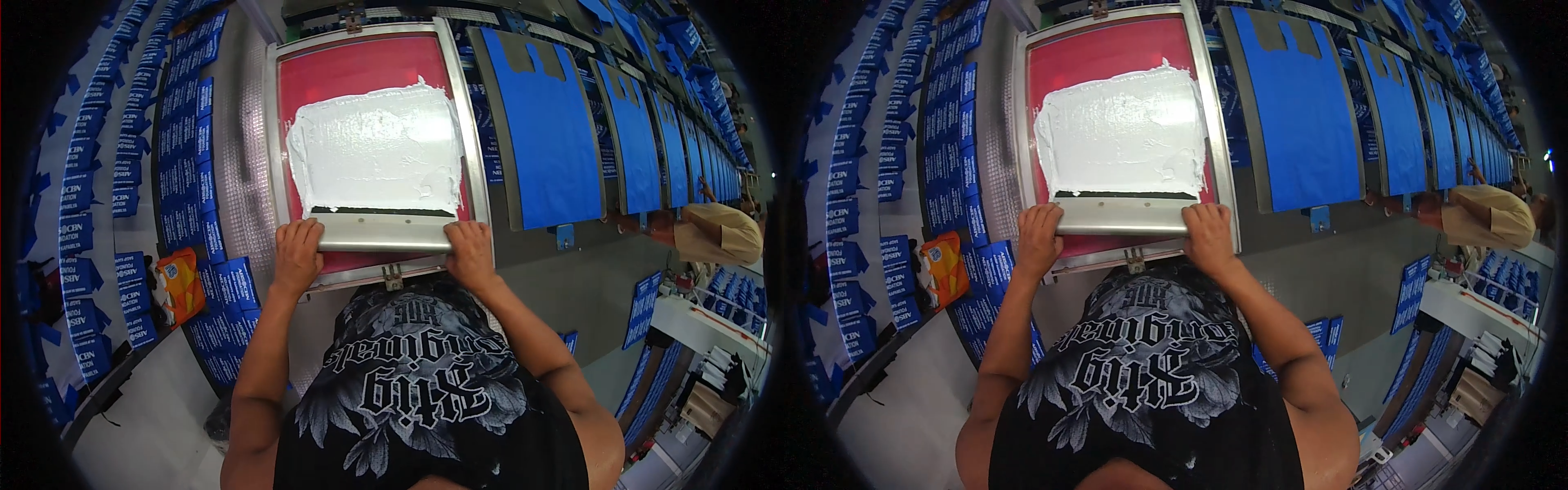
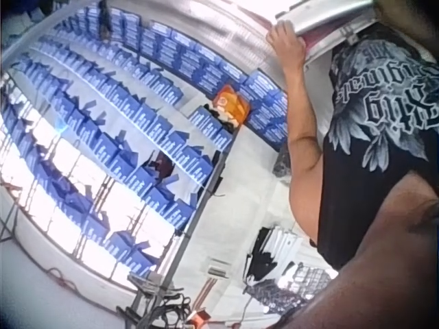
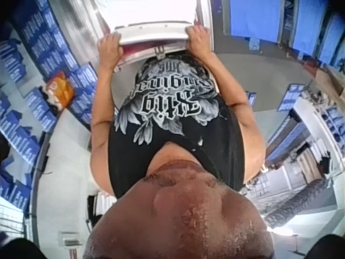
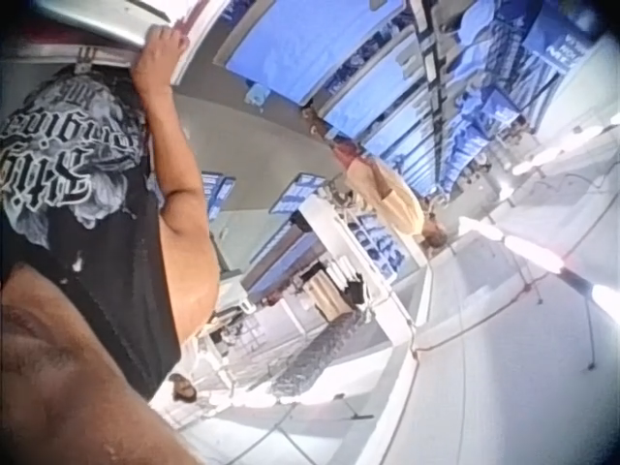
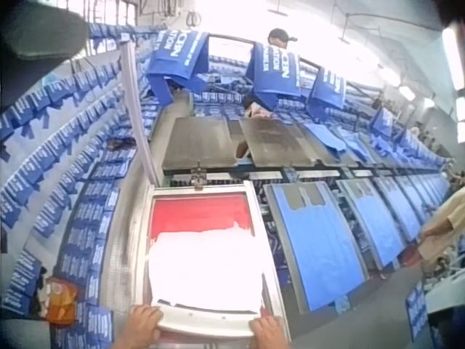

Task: Applying ink to a garment using a screen printing frame and squeegee.

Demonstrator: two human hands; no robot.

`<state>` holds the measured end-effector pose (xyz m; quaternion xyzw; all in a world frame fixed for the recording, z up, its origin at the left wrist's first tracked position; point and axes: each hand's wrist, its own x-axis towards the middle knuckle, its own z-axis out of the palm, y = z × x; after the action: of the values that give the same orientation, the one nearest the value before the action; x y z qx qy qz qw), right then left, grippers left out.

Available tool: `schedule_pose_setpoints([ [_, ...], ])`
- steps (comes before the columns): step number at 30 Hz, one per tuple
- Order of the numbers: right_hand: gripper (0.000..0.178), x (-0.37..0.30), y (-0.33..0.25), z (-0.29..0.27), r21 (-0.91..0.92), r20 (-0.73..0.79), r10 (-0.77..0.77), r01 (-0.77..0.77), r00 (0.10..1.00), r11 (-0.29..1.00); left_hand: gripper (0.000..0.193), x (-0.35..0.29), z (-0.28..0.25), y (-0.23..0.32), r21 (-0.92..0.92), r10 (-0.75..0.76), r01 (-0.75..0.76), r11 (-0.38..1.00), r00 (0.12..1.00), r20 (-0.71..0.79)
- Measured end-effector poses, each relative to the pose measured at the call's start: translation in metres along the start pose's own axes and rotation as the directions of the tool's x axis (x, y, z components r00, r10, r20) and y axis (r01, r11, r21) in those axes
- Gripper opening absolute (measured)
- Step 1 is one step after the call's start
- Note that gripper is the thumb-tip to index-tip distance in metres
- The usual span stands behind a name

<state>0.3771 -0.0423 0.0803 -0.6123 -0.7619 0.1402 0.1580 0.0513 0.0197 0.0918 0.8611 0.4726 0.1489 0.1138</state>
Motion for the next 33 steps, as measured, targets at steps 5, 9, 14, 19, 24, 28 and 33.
schedule_pose_setpoints([
  [5,0.037,0.065,0.019,-0.031,-0.144,-0.063,-0.139,0.128,0.988,0.981,0.042,0.028,-0.001,-0.006,-0.008,-0.048,0.048,0.999,0.994,-0.102],
  [9,0.031,0.145,0.057,-0.017,-0.226,-0.155,-0.230,0.192,0.961,0.955,0.037,0.083,0.016,-0.041,0.021,-0.031,0.038,0.999,0.958,-0.284],
  [14,0.026,0.192,0.065,0.019,-0.306,-0.129,-0.211,0.164,0.969,0.938,0.044,0.125,0.043,-0.075,0.024,-0.090,0.104,0.994,0.940,-0.328],
  [19,0.021,0.123,0.048,0.035,-0.356,0.062,-0.137,0.150,0.989,0.923,0.047,0.064,0.051,-0.041,0.092,-0.172,0.175,0.980,0.984,-0.042],
  [24,0.022,0.103,0.026,-0.026,-0.184,0.126,-0.172,0.194,0.977,0.964,0.040,0.044,0.001,-0.019,-0.051,-0.152,0.151,0.987,0.988,-0.017],
  [28,0.029,0.119,0.025,-0.048,-0.097,0.036,-0.238,0.241,0.971,0.966,0.031,0.060,-0.018,-0.009,-0.062,-0.120,0.113,0.992,0.986,-0.115],
  [33,0.037,0.077,0.008,-0.046,-0.098,0.226,-0.141,0.167,0.964,0.981,0.034,0.024,-0.016,-0.001,-0.086,-0.132,0.130,0.988,0.991,-0.025],
])
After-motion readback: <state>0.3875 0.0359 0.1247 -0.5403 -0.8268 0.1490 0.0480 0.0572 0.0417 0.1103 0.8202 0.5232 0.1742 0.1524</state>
